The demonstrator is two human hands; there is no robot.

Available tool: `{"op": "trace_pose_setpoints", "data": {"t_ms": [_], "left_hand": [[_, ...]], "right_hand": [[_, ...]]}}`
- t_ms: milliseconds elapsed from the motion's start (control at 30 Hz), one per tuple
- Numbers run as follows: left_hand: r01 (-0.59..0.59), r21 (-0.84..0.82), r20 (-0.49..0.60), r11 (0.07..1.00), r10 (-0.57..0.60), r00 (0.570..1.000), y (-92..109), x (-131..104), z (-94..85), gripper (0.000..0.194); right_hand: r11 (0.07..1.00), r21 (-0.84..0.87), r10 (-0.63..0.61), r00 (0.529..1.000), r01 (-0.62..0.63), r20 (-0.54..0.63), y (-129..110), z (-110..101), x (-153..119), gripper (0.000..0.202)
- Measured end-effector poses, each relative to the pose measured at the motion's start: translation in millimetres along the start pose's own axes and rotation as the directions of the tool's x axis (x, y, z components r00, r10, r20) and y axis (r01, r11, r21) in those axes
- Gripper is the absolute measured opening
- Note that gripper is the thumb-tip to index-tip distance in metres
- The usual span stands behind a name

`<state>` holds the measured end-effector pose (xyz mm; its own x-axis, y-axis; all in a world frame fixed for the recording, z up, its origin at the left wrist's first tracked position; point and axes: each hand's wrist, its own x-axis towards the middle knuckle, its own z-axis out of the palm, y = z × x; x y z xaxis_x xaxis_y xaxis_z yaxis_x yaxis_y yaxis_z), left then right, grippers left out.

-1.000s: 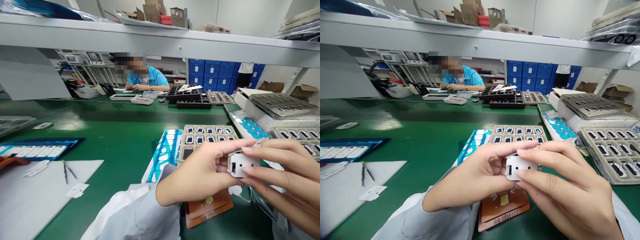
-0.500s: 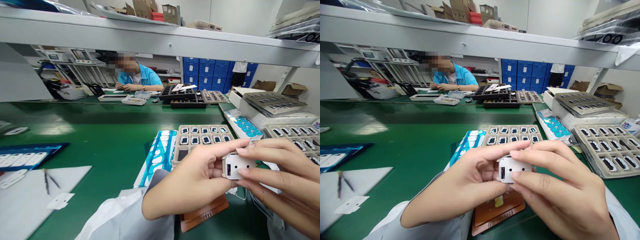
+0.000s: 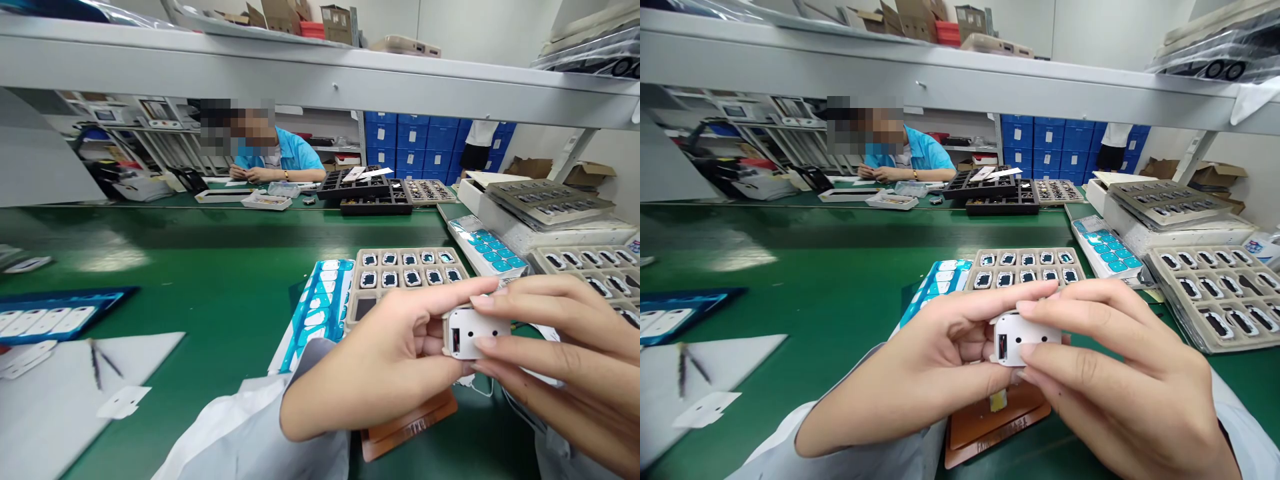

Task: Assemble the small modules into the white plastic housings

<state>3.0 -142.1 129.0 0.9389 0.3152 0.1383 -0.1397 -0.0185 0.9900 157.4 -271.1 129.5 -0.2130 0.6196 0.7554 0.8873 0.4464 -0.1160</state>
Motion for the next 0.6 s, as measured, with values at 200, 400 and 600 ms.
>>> {"op": "trace_pose_setpoints", "data": {"t_ms": [200, 400, 600], "left_hand": [[0.000, 0.098, 0.019, 0.995, -0.002, 1.000, 0.4, 1.7, -2.6, 0.067], [0.000, 0.132, 0.031, 0.991, -0.004, 1.000, 0.1, 2.2, -4.0, 0.067], [0.005, 0.070, 0.007, 0.998, -0.006, 1.000, 0.2, 2.1, -2.1, 0.064]], "right_hand": [[0.993, -0.027, -0.112, 0.989, 0.115, 0.099, 6.3, -6.2, 1.0, 0.019], [1.000, -0.022, -0.016, 1.000, 0.017, 0.011, 0.9, -0.7, 0.2, 0.016], [0.999, -0.034, -0.013, 1.000, 0.014, 0.023, -0.8, 1.2, -0.8, 0.016]]}}
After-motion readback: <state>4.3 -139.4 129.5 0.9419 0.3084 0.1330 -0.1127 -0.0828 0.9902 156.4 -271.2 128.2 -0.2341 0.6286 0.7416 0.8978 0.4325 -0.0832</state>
